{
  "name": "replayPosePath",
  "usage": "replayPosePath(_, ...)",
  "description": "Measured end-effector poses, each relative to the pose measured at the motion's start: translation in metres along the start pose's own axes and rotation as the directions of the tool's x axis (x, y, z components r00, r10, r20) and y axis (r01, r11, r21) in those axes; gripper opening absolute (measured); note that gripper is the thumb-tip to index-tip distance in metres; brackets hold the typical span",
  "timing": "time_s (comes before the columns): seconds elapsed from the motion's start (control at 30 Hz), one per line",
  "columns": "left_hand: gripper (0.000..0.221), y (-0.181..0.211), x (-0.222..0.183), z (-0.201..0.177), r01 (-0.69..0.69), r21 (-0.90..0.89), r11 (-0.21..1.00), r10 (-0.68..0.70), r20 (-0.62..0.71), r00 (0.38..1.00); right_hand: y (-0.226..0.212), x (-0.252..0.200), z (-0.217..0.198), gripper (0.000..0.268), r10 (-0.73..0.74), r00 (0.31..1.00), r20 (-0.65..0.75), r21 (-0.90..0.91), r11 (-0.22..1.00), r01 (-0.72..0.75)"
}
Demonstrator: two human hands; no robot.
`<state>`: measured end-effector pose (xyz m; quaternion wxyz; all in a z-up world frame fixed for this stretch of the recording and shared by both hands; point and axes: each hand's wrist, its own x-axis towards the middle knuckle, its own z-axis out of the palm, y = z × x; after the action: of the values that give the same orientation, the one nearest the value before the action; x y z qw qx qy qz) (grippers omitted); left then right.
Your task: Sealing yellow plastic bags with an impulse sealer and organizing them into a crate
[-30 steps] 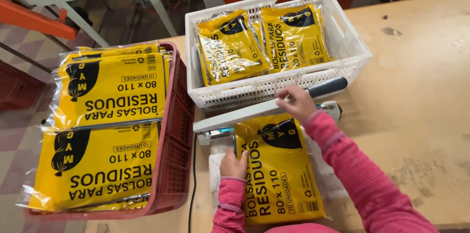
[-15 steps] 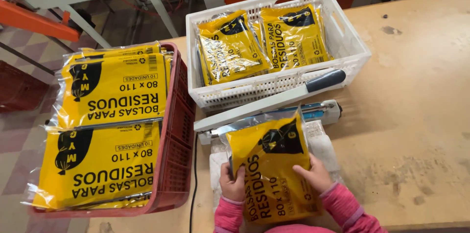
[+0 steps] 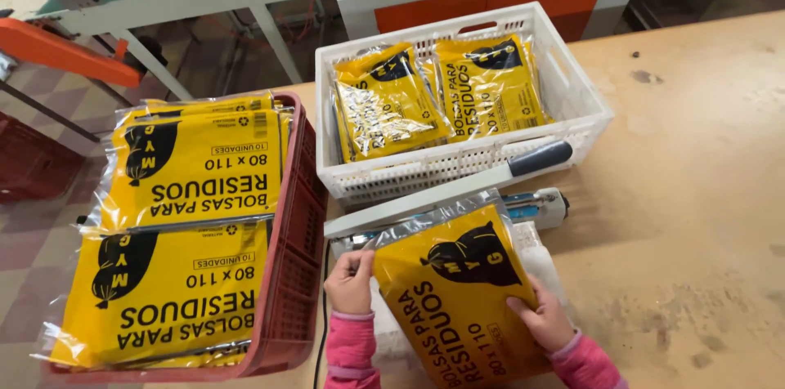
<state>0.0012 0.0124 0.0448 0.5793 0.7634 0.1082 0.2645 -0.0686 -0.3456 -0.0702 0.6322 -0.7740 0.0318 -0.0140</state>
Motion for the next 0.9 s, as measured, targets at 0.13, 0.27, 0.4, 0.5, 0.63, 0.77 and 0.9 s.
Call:
replayPosePath(0.13,0.018,-0.005,0.009,-0.02,-0.02,-0.06,0.998,0.017,-0.05,0.999,-0.076,0.024,-0.017,0.046,-0.108,0.994,0.017,0.0,0.994,0.108)
replayPosePath(0.27,0.01,0.041,0.023,-0.058,0.015,-0.155,0.988,-0.039,-0.157,0.987,-0.155,0.095,-0.056,0.035,-0.155,0.986,-0.056,-0.028,0.988,0.154)
replayPosePath(0.4,0.007,0.063,0.054,-0.111,0.055,0.072,0.996,-0.052,-0.038,0.998,-0.276,0.199,-0.089,0.03,-0.135,0.98,-0.144,0.003,0.991,0.137)
replayPosePath(0.5,0.013,0.043,0.101,-0.13,0.095,0.066,0.993,-0.091,-0.062,0.994,-0.317,0.318,-0.128,0.038,-0.241,0.952,-0.188,-0.45,0.883,0.135)
replayPosePath(0.63,0.046,-0.036,0.186,-0.163,0.33,0.15,0.932,-0.309,-0.147,0.94,-0.269,0.408,-0.16,0.087,-0.363,0.878,-0.311,-0.542,0.827,0.149)
replayPosePath(0.77,0.064,-0.041,0.228,-0.175,0.6,-0.144,0.787,-0.616,-0.244,0.749,-0.269,0.34,-0.13,0.063,-0.452,0.833,-0.318,-0.547,0.805,0.229)
replayPosePath(0.9,0.081,-0.061,0.272,-0.175,0.558,-0.47,0.684,-0.723,-0.333,0.605,-0.243,0.237,-0.106,0.045,-0.331,0.934,-0.134,-0.346,0.899,0.269)
